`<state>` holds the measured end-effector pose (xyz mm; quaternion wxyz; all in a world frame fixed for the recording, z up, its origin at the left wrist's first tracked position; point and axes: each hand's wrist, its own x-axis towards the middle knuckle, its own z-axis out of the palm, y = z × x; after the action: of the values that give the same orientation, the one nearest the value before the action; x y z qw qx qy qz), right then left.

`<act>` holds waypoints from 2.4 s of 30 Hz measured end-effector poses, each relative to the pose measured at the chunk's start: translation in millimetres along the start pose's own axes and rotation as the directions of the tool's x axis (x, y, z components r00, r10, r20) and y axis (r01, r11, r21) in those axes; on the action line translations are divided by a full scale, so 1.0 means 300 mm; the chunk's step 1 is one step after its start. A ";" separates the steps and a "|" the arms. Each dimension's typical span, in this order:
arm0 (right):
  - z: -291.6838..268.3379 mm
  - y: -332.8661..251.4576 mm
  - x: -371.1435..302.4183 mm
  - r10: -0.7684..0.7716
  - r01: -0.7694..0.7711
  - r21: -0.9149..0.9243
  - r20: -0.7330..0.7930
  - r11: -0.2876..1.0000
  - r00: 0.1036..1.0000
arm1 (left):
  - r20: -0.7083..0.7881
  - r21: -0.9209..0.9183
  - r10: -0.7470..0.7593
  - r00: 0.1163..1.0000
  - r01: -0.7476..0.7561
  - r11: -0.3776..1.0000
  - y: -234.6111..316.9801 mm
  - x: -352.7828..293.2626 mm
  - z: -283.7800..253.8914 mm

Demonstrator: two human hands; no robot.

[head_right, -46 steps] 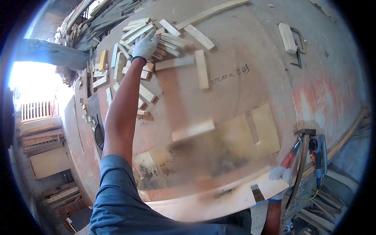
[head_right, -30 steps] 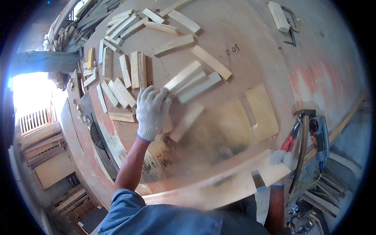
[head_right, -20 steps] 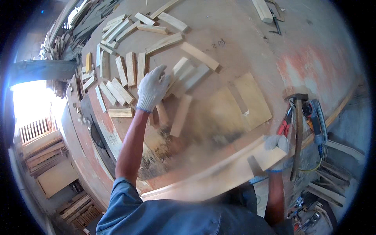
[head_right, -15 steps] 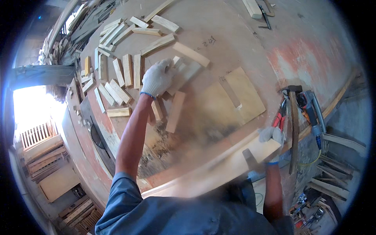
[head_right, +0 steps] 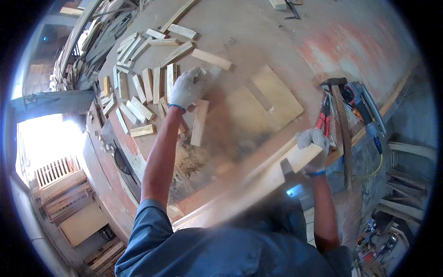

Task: The person assembles wooden pieces on a workbench using a nail gun, hammer, and pliers. They position and fasten curved and straight wooden parts, then remove excess material and adjust components to fit together.

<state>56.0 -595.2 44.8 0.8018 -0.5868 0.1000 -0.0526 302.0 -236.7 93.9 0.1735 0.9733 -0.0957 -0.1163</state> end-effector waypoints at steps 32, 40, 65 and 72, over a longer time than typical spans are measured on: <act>0.055 0.046 0.016 -0.110 -0.018 -0.757 -0.118 0.653 0.987 | 0.425 -0.883 0.209 0.881 0.352 0.310 0.678 -0.601 0.089; 0.030 0.138 0.025 -0.236 0.080 -0.746 -0.106 0.661 0.966 | 0.382 -0.849 0.290 0.877 0.210 0.485 0.669 -0.600 0.118; -0.014 0.209 0.087 -0.564 0.293 -0.940 0.148 0.175 0.813 | 0.317 -0.892 0.390 0.865 0.132 0.432 0.628 -0.568 0.125; -0.098 0.203 0.102 -0.460 0.320 -0.947 0.295 -0.024 0.837 | 0.094 -0.884 0.540 0.836 -0.179 0.431 0.565 -0.553 0.184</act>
<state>77.3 -610.2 -24.9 0.1519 -0.9619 -0.0176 -0.2268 104.7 -372.7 136.4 0.6245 0.6764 -0.2665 -0.2855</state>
